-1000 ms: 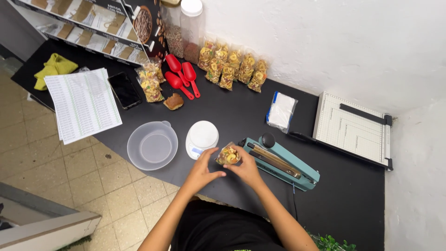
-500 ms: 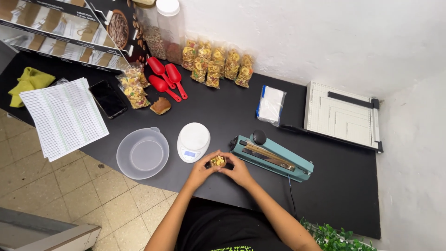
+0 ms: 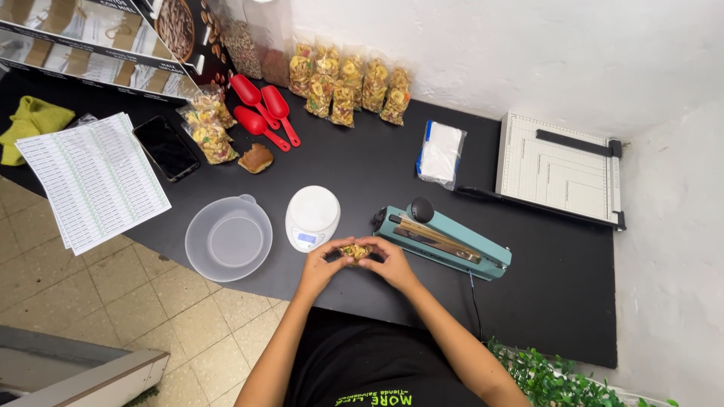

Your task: Folding the tops of small plastic bags filled with nut mix and sealing them using an impulse heat sealer.

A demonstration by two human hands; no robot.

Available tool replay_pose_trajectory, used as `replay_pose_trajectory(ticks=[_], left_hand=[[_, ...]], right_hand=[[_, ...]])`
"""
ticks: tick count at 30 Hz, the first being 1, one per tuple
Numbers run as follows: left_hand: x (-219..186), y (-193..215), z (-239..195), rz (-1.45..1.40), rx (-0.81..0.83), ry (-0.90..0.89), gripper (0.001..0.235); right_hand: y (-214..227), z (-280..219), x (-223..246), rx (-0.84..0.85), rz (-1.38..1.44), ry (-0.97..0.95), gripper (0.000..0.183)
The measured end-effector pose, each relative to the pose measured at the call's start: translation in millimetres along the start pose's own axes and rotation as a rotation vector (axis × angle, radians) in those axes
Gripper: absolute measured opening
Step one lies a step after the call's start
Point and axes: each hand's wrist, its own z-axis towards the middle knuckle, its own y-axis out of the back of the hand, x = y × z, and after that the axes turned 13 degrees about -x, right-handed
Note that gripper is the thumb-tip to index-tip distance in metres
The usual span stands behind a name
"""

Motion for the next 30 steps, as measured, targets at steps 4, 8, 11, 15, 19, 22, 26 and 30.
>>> replay_pose_trajectory(ticks=[4,8,11,15,19,22,26,30], left_hand=[[7.9,-0.9,5.8,-0.004,-0.001,0.008,0.042],[13.0,-4.6,4.7,-0.025,-0.031,0.080,0.036],[15.1,-9.6,8.1,-0.019,-0.059,0.102,0.032],[9.9,-13.5,7.6,-0.005,-0.101,0.139,0.026],[-1.5,-20.6,5.8,0.016,-0.153,0.130,0.021],[1.6,-21.4,6.9,-0.004,-0.216,0.159,0.013],[-4.0,-16.8,9.1,0.077,-0.232,0.146,0.011],[-9.4,-15.8,3.2,0.181,-0.294,0.098,0.009]], right_hand=[[-2.6,3.3,-2.3,-0.011,-0.030,0.032,0.036],[-10.2,-1.6,-3.7,-0.089,0.025,0.007,0.017],[-12.3,-1.8,-1.3,-0.147,0.044,-0.015,0.012],[-13.3,-3.5,-5.1,-0.227,0.080,-0.033,0.010],[-18.2,-4.6,-4.6,-0.273,0.122,-0.052,0.009],[-21.2,-5.1,-6.8,-0.294,0.124,-0.075,0.010],[-19.2,-1.8,-10.2,-0.323,0.077,-0.117,0.013],[-17.5,-2.2,-0.6,-0.329,-0.084,-0.116,0.013]])
